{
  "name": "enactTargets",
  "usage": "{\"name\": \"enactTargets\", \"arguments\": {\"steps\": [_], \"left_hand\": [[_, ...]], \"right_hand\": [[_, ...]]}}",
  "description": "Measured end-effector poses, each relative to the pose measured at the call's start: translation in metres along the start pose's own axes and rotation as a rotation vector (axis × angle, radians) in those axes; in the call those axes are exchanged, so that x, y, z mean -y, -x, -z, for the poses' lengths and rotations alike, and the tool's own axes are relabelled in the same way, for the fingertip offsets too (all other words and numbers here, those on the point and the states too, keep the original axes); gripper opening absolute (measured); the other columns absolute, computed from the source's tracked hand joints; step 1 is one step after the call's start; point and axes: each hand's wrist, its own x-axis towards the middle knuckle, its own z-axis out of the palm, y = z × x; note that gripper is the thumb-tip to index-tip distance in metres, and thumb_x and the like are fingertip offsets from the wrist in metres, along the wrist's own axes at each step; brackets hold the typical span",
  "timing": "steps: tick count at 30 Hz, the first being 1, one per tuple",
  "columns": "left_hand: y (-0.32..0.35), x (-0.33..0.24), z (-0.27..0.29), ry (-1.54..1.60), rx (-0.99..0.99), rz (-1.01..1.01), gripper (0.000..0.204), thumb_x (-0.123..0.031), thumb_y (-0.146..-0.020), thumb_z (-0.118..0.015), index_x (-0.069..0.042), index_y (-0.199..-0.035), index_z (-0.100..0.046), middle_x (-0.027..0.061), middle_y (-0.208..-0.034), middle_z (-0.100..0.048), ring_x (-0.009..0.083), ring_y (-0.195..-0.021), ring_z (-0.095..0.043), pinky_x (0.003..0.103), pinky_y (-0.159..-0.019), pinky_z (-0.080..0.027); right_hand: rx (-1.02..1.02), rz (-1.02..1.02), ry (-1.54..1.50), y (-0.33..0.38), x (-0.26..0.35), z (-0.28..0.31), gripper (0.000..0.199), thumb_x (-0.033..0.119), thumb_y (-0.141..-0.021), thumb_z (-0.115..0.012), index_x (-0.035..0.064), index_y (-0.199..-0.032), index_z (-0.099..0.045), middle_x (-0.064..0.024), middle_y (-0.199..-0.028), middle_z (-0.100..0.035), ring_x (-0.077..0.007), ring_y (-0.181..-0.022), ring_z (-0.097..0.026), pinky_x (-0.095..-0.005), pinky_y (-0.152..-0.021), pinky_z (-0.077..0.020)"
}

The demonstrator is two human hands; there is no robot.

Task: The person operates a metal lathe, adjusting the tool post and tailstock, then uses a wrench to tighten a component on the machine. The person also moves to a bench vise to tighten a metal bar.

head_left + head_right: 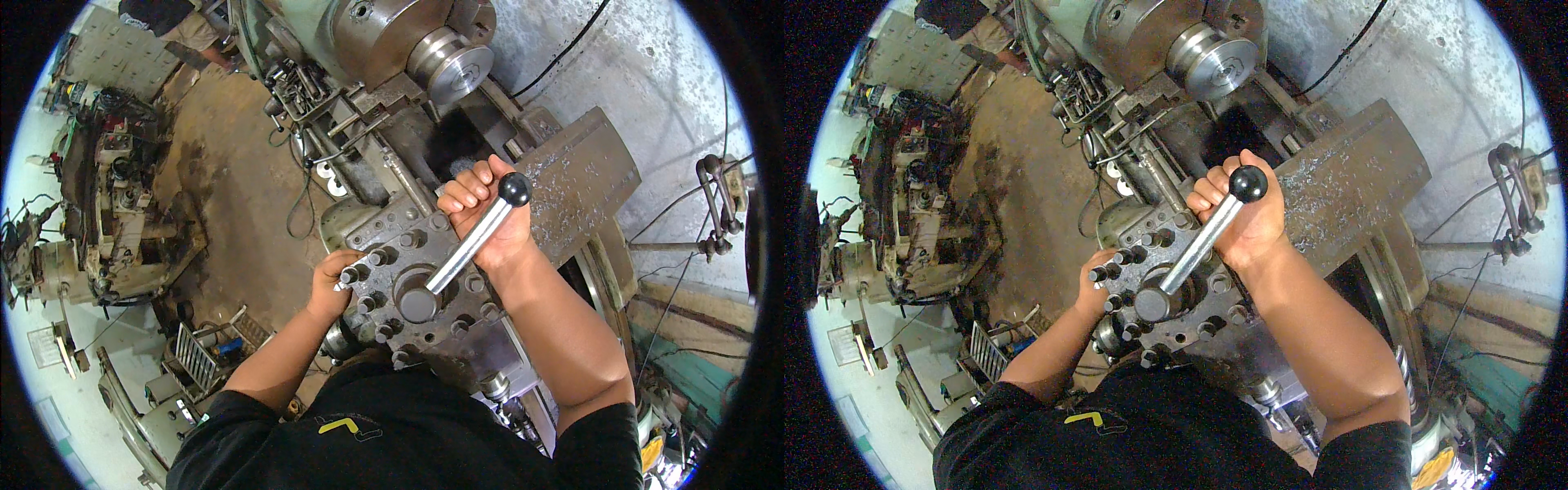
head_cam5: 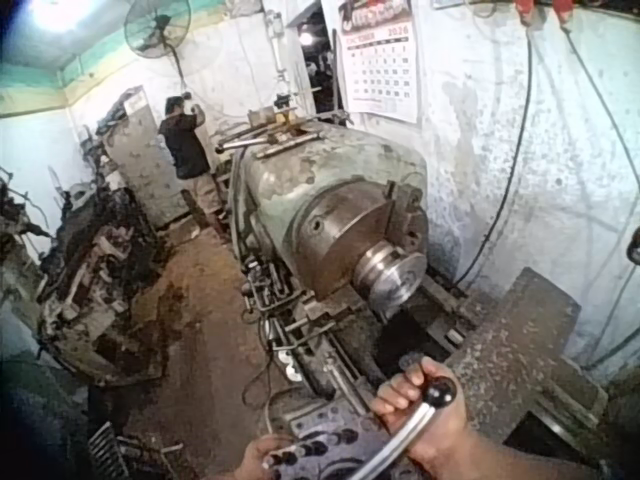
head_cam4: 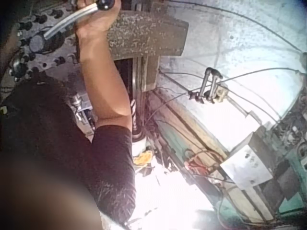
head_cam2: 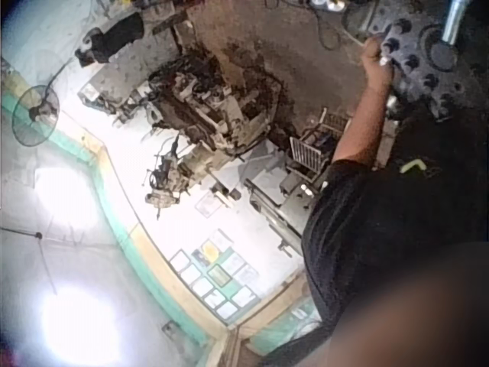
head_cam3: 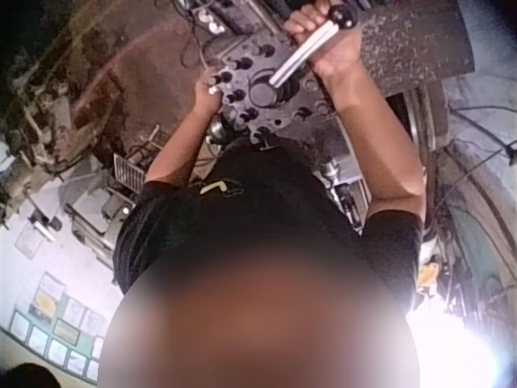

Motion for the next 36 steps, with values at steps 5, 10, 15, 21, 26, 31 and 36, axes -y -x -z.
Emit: {"name": "enactTargets", "arguments": {"steps": [5,10,15,21,26,31,36], "left_hand": [[0.001,0.001,-0.002,-0.011,-0.002,0.014,0.02,0.005,-0.08,-0.063,-0.003,-0.096,-0.072,0.0118,-0.1,-0.069,0.0251,-0.095,-0.064,0.034,-0.086,-0.05],[0.005,0.002,-0.004,0.033,-0.044,0.087,0.023,0.006,-0.079,-0.062,-0.003,-0.097,-0.072,0.0117,-0.102,-0.069,0.025,-0.096,-0.064,0.034,-0.087,-0.049],[0.008,0.013,-0.003,0.074,-0.021,0.151,0.027,0.008,-0.077,-0.059,-0.002,-0.1,-0.071,0.012,-0.104,-0.069,0.0264,-0.1,-0.064,0.035,-0.089,-0.049],[0.01,0.022,0.003,0.085,0.016,0.174,0.034,0.007,-0.073,-0.065,-0.004,-0.105,-0.07,0.0118,-0.109,-0.069,0.0286,-0.105,-0.063,0.037,-0.093,-0.048],[0.01,0.017,0.005,0.09,0.049,0.169,0.036,0.006,-0.072,-0.07,-0.004,-0.106,-0.069,0.0109,-0.115,-0.067,0.0283,-0.11,-0.061,0.036,-0.095,-0.046],[0.009,0.012,0.004,0.054,0.042,0.161,0.039,0.006,-0.069,-0.071,-0.004,-0.107,-0.069,0.011,-0.116,-0.066,0.0285,-0.112,-0.06,0.037,-0.097,-0.045],[0.011,0.009,0.002,0.021,0.011,0.168,0.042,0.01,-0.067,-0.068,-0.003,-0.107,-0.069,0.0117,-0.116,-0.066,0.029,-0.113,-0.06,0.037,-0.099,-0.045]], "right_hand": [[0.012,-0.003,0.016,-0.001,0.001,0.001,0.035,0.026,-0.094,-0.055,0.0113,-0.063,-0.046,-0.0007,-0.058,-0.04,-0.0156,-0.058,-0.039,-0.0318,-0.061,-0.0365],[0.001,-0.011,0.014,-0.003,0.0,-0.001,0.034,0.03,-0.092,-0.056,0.0123,-0.064,-0.049,-0.0016,-0.059,-0.041,-0.0172,-0.057,-0.039,-0.0324,-0.06,-0.0357],[-0.098,-0.004,0.126,0.005,0.007,-0.003,0.03,0.033,-0.094,-0.052,0.012,-0.072,-0.049,-0.0058,-0.064,-0.046,-0.0238,-0.063,-0.045,-0.0372,-0.063,-0.0409],[-0.361,0.4,1.1,0.059,0.027,0.002,0.019,0.017,-0.101,-0.044,0.0041,-0.096,-0.056,-0.0055,-0.087,-0.057,-0.0154,-0.079,-0.054,-0.0333,-0.077,-0.047],[-0.319,0.768,1.293,0.119,0.0,0.02,0.023,0.018,-0.101,-0.047,-0.0011,-0.094,-0.057,-0.0078,-0.085,-0.059,-0.0157,-0.082,-0.055,-0.0309,-0.079,-0.0453],[-0.015,0.989,1.043,0.13,-0.026,0.034,0.026,0.02,-0.102,-0.041,-0.0032,-0.103,-0.053,-0.0156,-0.101,-0.056,-0.0205,-0.092,-0.053,-0.0343,-0.088,-0.0433],[0.028,1.034,1.093,0.119,-0.034,0.032,0.031,0.025,-0.104,-0.038,-0.003,-0.102,-0.052,-0.0156,-0.101,-0.056,-0.0202,-0.093,-0.053,-0.0339,-0.088,-0.0429]]}}
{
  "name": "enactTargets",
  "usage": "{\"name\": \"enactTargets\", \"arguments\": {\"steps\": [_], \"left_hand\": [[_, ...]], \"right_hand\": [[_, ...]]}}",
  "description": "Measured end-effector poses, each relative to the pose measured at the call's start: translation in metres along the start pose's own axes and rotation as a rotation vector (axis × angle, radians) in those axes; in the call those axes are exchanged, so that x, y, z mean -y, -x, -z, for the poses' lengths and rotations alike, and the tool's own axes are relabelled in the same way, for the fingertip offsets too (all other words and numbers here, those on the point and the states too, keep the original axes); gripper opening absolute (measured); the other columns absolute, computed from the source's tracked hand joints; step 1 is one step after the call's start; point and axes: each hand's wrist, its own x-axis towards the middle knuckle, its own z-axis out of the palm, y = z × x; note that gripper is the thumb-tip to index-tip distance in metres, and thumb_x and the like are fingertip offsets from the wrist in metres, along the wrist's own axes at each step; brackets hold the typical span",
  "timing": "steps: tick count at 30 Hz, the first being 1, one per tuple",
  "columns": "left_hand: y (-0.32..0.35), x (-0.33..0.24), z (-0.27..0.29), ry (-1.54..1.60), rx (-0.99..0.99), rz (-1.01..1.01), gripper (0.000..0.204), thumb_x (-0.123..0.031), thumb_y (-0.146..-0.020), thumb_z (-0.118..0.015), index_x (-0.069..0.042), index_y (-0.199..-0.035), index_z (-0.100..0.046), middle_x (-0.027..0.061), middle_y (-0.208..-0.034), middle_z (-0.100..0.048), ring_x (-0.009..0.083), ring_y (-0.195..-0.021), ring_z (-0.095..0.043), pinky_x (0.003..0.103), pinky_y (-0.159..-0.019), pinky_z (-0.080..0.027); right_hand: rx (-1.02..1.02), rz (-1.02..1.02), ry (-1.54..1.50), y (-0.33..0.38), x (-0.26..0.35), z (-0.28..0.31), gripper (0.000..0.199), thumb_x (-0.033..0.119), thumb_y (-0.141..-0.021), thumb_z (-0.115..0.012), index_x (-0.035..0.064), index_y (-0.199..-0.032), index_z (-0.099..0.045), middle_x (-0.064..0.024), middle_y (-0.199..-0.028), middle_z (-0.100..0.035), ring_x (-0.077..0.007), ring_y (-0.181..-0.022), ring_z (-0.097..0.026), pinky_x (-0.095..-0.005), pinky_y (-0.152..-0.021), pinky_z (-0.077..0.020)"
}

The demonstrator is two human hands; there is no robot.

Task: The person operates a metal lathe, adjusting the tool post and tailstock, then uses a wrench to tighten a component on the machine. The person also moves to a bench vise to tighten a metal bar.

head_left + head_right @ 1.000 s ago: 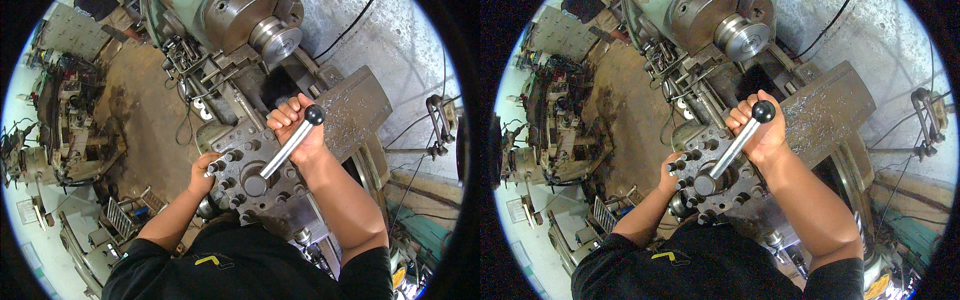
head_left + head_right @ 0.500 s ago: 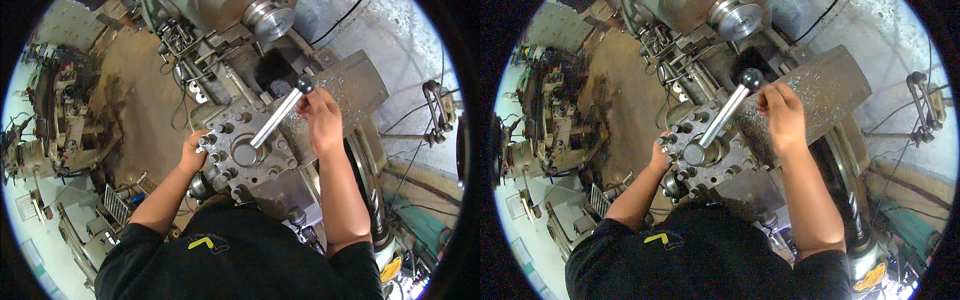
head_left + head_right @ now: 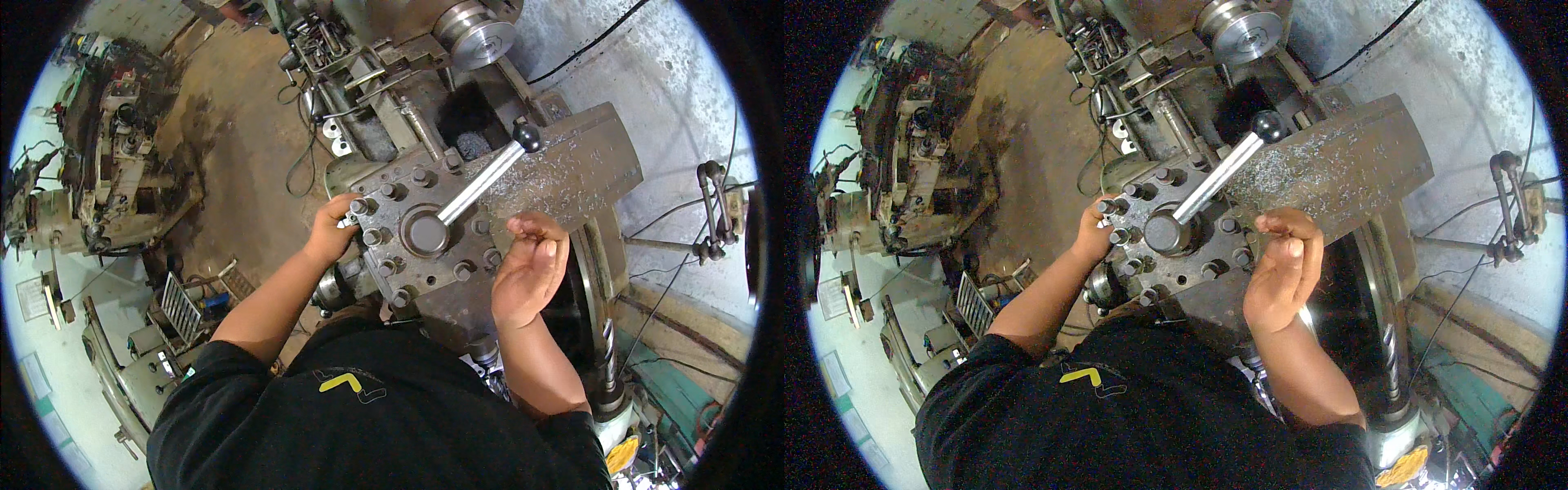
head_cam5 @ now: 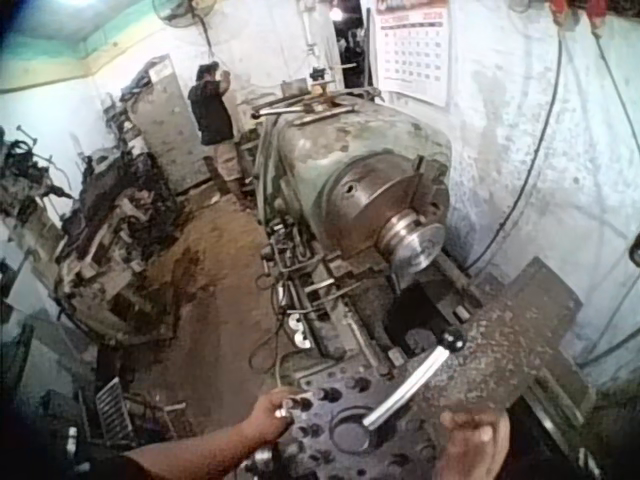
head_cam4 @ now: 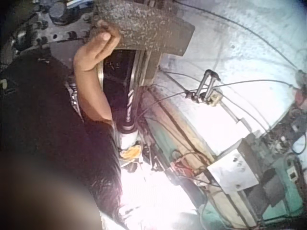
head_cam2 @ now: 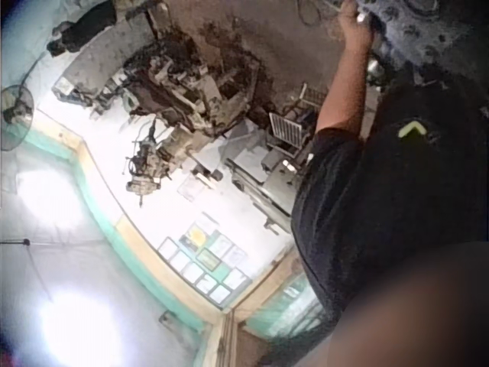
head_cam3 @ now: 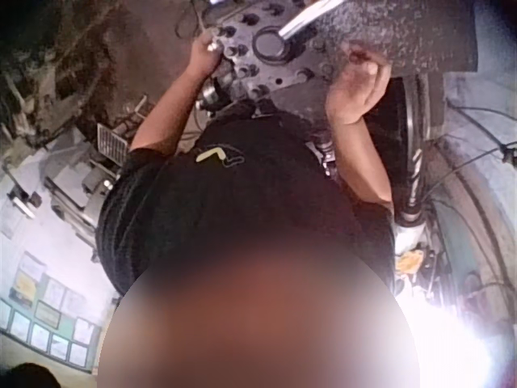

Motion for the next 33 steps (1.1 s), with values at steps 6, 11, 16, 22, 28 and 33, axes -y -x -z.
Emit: {"name": "enactTargets", "arguments": {"steps": [6,11,16,22,28,33], "left_hand": [[0.0008,0.0037,-0.004,0.078,-0.015,0.015,0.044,0.012,-0.066,-0.067,-0.003,-0.107,-0.068,0.0121,-0.116,-0.066,0.0294,-0.112,-0.061,0.037,-0.099,-0.045],[0.0015,0.0063,-0.0071,-0.003,-0.055,-0.101,0.044,0.013,-0.066,-0.067,-0.003,-0.108,-0.067,0.0128,-0.112,-0.067,0.0287,-0.111,-0.061,0.036,-0.097,-0.046],[0.0005,0.0064,-0.0074,0.07,-0.045,-0.02,0.044,0.012,-0.067,-0.067,-0.003,-0.108,-0.068,0.0131,-0.112,-0.067,0.0288,-0.11,-0.061,0.036,-0.097,-0.047],[-0.0006,0.0067,-0.0066,0.037,-0.035,-0.079,0.041,0.012,-0.069,-0.066,-0.002,-0.108,-0.067,0.0131,-0.11,-0.067,0.0285,-0.108,-0.063,0.036,-0.095,-0.047],[0.0003,0.0058,-0.0094,0.081,-0.055,-0.09,0.037,0.011,-0.071,-0.065,-0.001,-0.107,-0.067,0.0126,-0.107,-0.067,0.0279,-0.103,-0.064,0.035,-0.092,-0.048],[0.0003,0.0049,-0.0104,0.068,-0.063,-0.1,0.035,0.011,-0.072,-0.065,-0.001,-0.105,-0.067,0.0124,-0.106,-0.068,0.0273,-0.102,-0.064,0.034,-0.092,-0.049]], "right_hand": [[0.006,-0.124,0.17,0.001,-0.0006,-0.0091,0.032,0.028,-0.105,-0.036,0.002,-0.101,-0.054,-0.0089,-0.099,-0.059,-0.0141,-0.086,-0.054,-0.0252,-0.069,-0.0387],[-0.046,-0.221,0.109,0.0005,-0.0005,-0.0106,0.031,0.03,-0.105,-0.04,0.0035,-0.099,-0.055,-0.0062,-0.098,-0.059,-0.0123,-0.085,-0.055,-0.0231,-0.064,-0.0349],[-0.059,-0.251,0.094,0.0003,-0.0002,-0.0116,0.032,0.031,-0.104,-0.042,0.0026,-0.099,-0.056,-0.0062,-0.097,-0.059,-0.0138,-0.087,-0.056,-0.0241,-0.068,-0.0387],[-0.064,-0.259,0.101,0.0004,-0.0026,-0.0106,0.031,0.028,-0.104,-0.041,0.0018,-0.099,-0.057,-0.0074,-0.096,-0.058,-0.0166,-0.088,-0.056,-0.0281,-0.079,-0.0428],[-0.069,-0.26,0.078,0.0001,-0.0038,-0.009,0.029,0.027,-0.104,-0.042,0.0016,-0.098,-0.057,-0.0074,-0.095,-0.057,-0.0168,-0.088,-0.055,-0.0298,-0.082,-0.0431],[-0.063,-0.253,0.031,-0.0001,-0.0055,-0.0088,0.03,0.028,-0.104,-0.043,0.002,-0.096,-0.056,-0.007,-0.095,-0.057,-0.0168,-0.088,-0.055,-0.0293,-0.082,-0.043]]}}
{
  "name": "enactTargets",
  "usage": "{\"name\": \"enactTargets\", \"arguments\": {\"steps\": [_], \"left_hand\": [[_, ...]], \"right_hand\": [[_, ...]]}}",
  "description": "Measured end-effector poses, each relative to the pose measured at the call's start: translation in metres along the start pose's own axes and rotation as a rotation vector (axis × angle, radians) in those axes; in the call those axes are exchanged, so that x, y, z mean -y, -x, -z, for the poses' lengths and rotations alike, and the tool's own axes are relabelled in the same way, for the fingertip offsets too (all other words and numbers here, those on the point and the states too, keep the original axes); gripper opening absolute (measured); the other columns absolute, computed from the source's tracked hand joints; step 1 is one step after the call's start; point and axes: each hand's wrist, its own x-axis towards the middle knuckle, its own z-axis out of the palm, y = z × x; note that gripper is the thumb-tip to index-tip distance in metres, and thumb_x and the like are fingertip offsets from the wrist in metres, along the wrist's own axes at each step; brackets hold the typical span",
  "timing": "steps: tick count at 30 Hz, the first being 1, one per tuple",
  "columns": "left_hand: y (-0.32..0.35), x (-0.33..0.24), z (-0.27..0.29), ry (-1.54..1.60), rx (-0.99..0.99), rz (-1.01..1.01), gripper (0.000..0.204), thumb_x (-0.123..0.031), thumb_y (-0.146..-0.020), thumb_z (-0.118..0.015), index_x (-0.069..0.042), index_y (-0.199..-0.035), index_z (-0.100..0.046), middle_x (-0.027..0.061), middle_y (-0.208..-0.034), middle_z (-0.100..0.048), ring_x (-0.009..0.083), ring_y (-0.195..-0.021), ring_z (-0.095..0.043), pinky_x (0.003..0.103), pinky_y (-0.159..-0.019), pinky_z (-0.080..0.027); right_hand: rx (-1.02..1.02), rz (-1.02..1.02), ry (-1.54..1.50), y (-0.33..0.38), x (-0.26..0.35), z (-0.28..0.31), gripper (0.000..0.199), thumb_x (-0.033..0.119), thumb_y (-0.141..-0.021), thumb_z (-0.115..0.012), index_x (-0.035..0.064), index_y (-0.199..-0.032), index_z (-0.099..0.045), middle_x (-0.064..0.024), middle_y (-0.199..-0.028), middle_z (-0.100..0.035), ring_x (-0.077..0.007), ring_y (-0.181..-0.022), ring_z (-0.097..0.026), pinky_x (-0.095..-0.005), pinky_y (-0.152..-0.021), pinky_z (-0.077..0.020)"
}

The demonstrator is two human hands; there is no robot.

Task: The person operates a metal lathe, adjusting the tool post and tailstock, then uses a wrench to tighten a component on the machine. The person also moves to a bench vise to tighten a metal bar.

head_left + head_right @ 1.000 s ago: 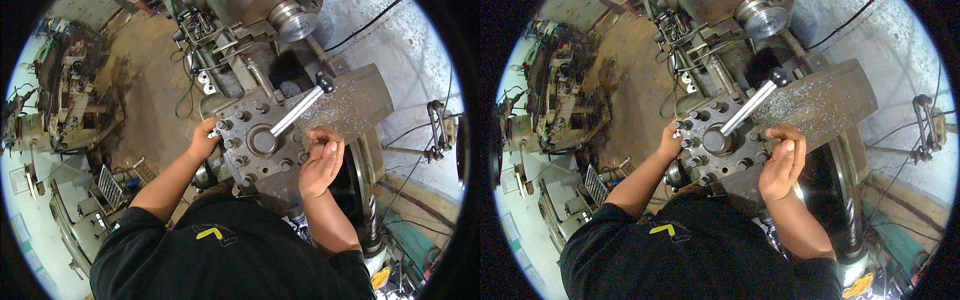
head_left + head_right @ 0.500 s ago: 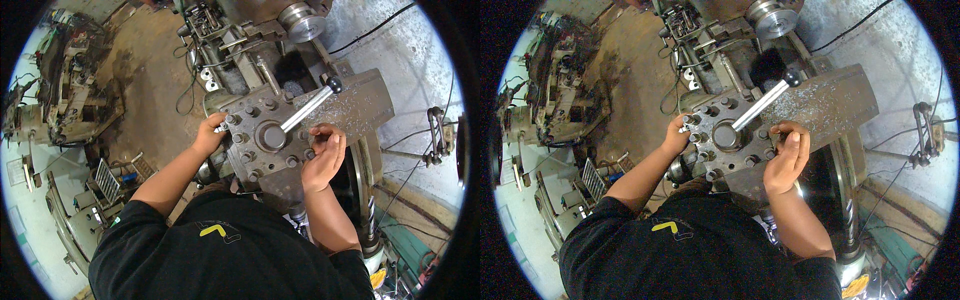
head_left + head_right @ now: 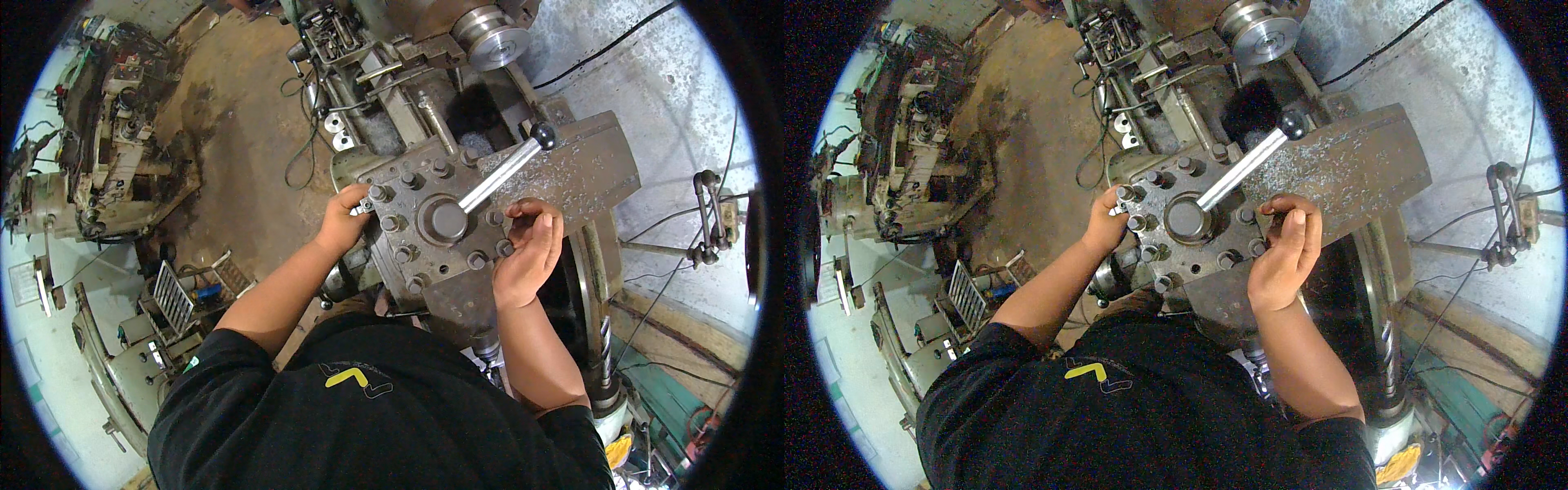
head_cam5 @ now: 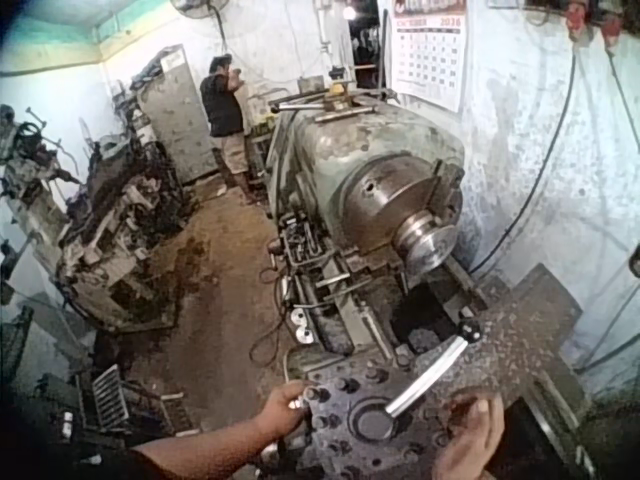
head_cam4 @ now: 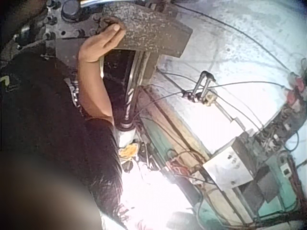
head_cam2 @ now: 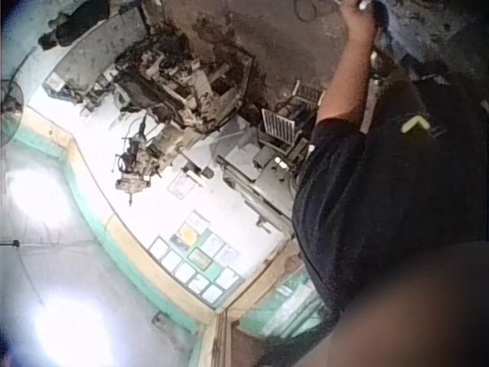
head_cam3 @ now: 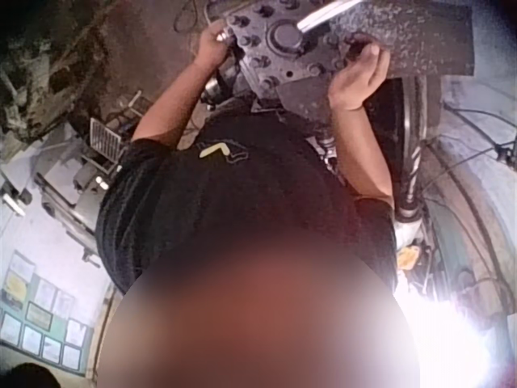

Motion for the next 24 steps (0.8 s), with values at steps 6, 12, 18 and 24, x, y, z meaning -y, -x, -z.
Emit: {"name": "enactTargets", "arguments": {"steps": [6,12,18,24], "left_hand": [[-0.0004,0.0002,0.0002,-0.01,-0.015,0.018,0.036,0.011,-0.072,-0.064,-0.002,-0.105,-0.068,0.0127,-0.106,-0.068,0.0276,-0.103,-0.064,0.034,-0.092,-0.049],[0.0016,-0.0012,-0.0018,-0.034,-0.04,0.016,0.039,0.012,-0.07,-0.063,-0.002,-0.106,-0.068,0.0135,-0.107,-0.068,0.029,-0.104,-0.064,0.035,-0.093,-0.048],[0.0021,-0.0001,-0.0025,-0.044,-0.048,0.002,0.043,0.013,-0.067,-0.063,-0.003,-0.107,-0.068,0.0146,-0.108,-0.067,0.0305,-0.106,-0.063,0.036,-0.094,-0.048],[0.0011,0.0057,-0.0018,-0.053,-0.032,-0.011,0.044,0.013,-0.067,-0.062,-0.002,-0.108,-0.068,0.0152,-0.109,-0.067,0.0315,-0.107,-0.063,0.037,-0.095,-0.048]], "right_hand": [[-0.015,-0.008,0.056,0.0001,0.0008,-0.0016,0.032,0.032,-0.104,-0.045,0.0029,-0.096,-0.056,-0.0065,-0.095,-0.057,-0.0165,-0.088,-0.055,-0.0299,-0.081,-0.0443],[-0.022,0.009,0.034,0.0006,0.0012,-0.004,0.033,0.033,-0.104,-0.045,0.0034,-0.096,-0.056,-0.0057,-0.095,-0.057,-0.0153,-0.087,-0.055,-0.0274,-0.079,-0.043],[-0.028,0.005,0.076,0.0004,0.001,-0.0031,0.03,0.03,-0.103,-0.045,0.0039,-0.096,-0.057,-0.0049,-0.094,-0.057,-0.0137,-0.085,-0.054,-0.026,-0.075,-0.0413],[-0.037,-0.013,0.075,0.0,0.0033,-0.0051,0.027,0.027,-0.103,-0.043,0.005,-0.096,-0.057,-0.0043,-0.093,-0.058,-0.0127,-0.085,-0.054,-0.0255,-0.074,-0.041]]}}
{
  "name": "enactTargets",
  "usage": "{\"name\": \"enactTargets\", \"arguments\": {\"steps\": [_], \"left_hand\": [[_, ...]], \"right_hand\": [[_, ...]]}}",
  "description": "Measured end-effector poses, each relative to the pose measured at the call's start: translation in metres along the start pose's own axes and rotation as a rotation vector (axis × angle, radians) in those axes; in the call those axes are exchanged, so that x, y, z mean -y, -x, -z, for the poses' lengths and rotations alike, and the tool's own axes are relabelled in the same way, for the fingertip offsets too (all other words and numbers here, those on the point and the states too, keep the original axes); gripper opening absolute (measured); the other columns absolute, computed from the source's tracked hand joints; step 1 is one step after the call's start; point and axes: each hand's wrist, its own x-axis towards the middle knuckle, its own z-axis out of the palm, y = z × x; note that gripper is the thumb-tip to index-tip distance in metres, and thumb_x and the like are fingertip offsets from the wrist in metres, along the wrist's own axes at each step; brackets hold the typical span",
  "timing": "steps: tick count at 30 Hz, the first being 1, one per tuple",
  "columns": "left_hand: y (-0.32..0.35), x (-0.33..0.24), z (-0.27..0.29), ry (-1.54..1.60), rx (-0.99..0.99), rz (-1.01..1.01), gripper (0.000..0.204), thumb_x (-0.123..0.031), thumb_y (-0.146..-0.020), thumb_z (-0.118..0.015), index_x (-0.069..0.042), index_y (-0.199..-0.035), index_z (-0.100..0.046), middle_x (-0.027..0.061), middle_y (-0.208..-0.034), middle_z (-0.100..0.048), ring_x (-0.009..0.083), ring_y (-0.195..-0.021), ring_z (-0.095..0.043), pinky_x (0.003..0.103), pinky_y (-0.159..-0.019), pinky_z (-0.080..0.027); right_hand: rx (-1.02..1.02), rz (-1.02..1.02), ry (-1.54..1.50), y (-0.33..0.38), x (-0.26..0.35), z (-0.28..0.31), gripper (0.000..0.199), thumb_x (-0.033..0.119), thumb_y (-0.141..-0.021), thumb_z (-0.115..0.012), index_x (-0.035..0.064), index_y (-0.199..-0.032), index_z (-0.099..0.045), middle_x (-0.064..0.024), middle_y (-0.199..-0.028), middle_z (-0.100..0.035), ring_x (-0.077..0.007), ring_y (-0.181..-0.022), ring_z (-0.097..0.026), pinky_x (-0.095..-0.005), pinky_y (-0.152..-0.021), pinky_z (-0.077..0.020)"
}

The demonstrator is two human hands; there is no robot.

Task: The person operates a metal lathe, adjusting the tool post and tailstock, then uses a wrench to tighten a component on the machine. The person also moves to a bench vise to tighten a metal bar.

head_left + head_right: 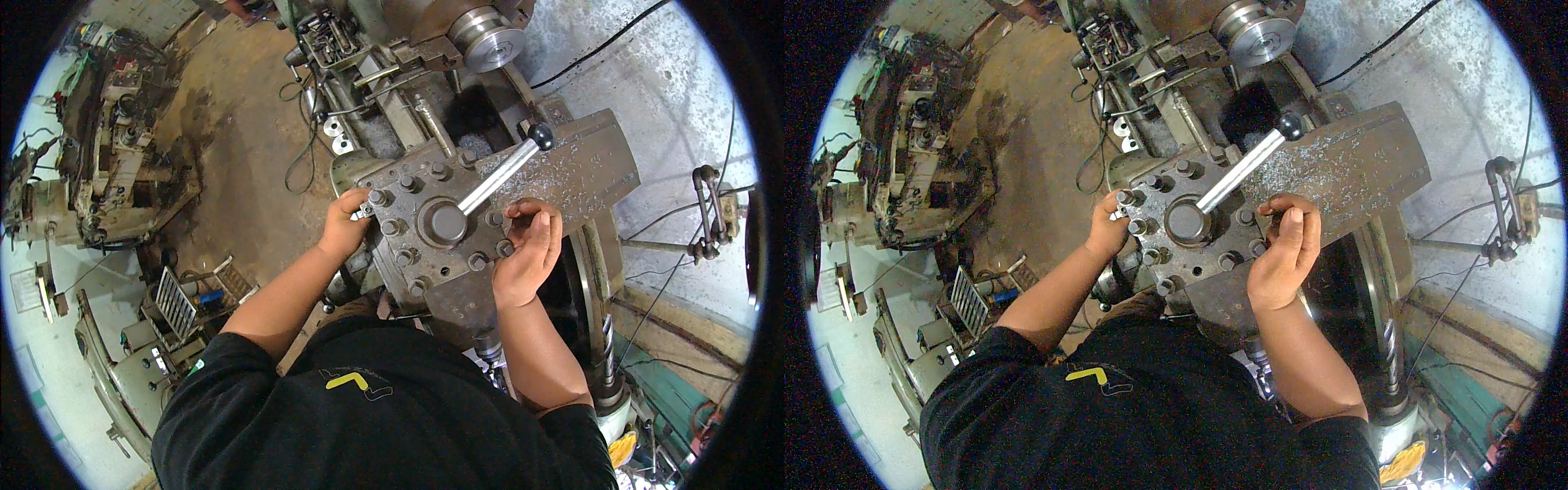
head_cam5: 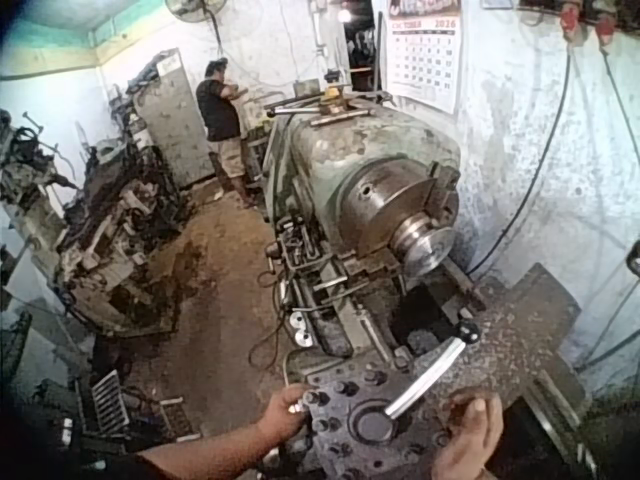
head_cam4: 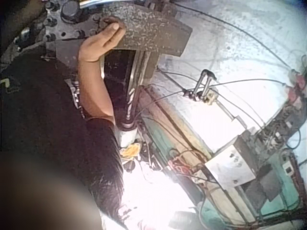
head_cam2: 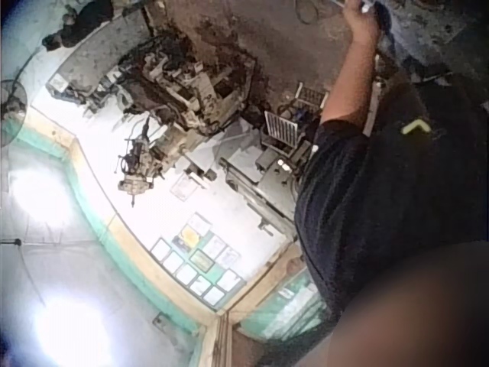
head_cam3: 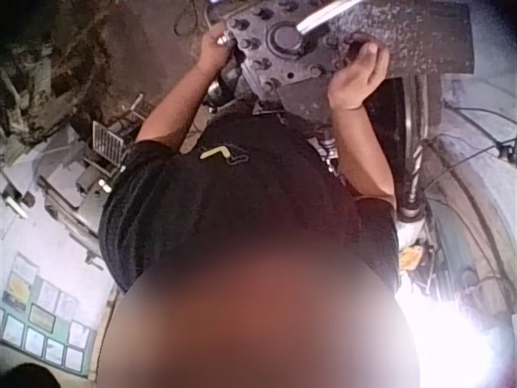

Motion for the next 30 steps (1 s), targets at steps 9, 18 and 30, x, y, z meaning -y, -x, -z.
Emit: {"name": "enactTargets", "arguments": {"steps": [9,18,30], "left_hand": [[0.001,0.004,-0.002,0.034,-0.005,0.055,0.044,0.014,-0.067,-0.061,-0.002,-0.108,-0.067,0.014,-0.112,-0.066,0.0306,-0.109,-0.062,0.035,-0.096,-0.047],[-0.001,0.025,-0.005,0.17,0.001,0.131,0.047,0.013,-0.067,-0.062,-0.003,-0.111,-0.067,0.0111,-0.111,-0.065,0.0274,-0.108,-0.061,0.033,-0.097,-0.045],[-0.006,0.021,0.001,0.284,0.093,0.124,0.044,0.009,-0.075,-0.066,-0.002,-0.117,-0.065,0.0119,-0.111,-0.064,0.0243,-0.104,-0.061,0.034,-0.093,-0.045]], "right_hand": [[0.044,-0.046,0.164,-0.002,0.007,0.001,0.019,0.016,-0.102,-0.045,0.0021,-0.095,-0.056,-0.0053,-0.091,-0.058,-0.0136,-0.084,-0.053,-0.028,-0.079,-0.0432],[0.212,-0.342,-0.191,-0.099,0.048,-0.032,0.044,0.038,-0.103,-0.044,0.0,-0.119,-0.058,-0.0123,-0.101,-0.061,-0.0207,-0.084,-0.057,-0.0359,-0.093,-0.0437],[0.287,-0.283,-0.66,0.054,0.066,0.029,0.022,0.021,-0.097,-0.056,0.0052,-0.112,-0.058,-0.002,-0.066,-0.051,-0.0161,-0.071,-0.056,-0.0428,-0.099,-0.0424]]}}
